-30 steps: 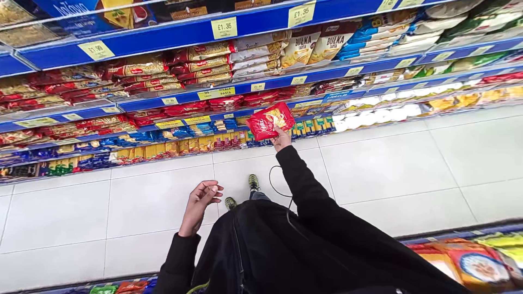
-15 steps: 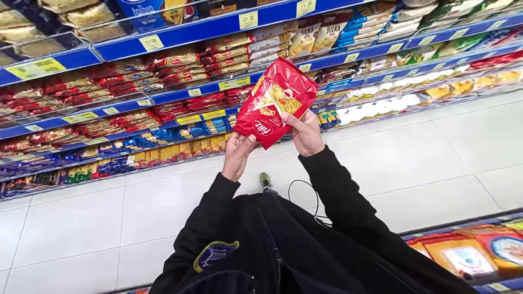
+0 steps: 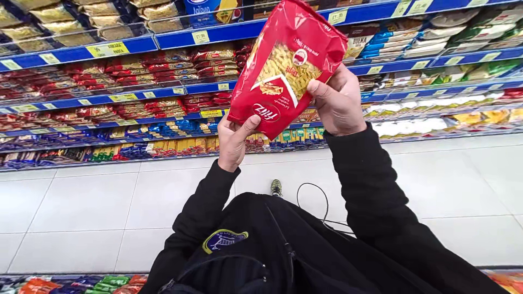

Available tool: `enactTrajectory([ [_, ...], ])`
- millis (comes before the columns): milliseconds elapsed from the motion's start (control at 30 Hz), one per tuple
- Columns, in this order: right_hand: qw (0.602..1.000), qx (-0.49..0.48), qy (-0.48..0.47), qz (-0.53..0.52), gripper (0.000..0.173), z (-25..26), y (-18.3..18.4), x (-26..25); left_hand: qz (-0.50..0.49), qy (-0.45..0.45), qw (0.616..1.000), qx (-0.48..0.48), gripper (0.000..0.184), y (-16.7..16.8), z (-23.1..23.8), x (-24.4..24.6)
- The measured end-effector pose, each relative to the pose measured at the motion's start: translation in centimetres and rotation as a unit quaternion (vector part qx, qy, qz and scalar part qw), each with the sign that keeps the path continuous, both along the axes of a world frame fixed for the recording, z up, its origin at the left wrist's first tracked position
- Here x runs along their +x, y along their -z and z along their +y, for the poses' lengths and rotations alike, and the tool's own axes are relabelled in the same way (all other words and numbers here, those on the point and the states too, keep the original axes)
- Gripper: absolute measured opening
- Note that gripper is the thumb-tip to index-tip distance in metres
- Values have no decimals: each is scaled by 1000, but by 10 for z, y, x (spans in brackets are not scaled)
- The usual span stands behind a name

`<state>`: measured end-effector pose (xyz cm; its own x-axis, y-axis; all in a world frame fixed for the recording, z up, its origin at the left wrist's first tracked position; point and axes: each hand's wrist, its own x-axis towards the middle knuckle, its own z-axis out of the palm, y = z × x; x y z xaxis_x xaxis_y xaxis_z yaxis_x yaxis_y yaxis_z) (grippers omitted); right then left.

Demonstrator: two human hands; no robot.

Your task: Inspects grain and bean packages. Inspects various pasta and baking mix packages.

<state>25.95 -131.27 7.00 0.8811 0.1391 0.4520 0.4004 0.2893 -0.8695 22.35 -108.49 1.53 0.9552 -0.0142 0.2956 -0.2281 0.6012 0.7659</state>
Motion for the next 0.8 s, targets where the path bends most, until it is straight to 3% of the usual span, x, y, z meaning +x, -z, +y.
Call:
enactTrajectory([
  [167, 1000, 16, 11, 0, 44, 8, -2, 1, -2, -3, 1000, 4, 37, -7, 4, 2],
  [800, 999, 21, -24, 8, 49, 4, -7, 11, -8, -5, 999, 51, 40, -9, 3, -2],
])
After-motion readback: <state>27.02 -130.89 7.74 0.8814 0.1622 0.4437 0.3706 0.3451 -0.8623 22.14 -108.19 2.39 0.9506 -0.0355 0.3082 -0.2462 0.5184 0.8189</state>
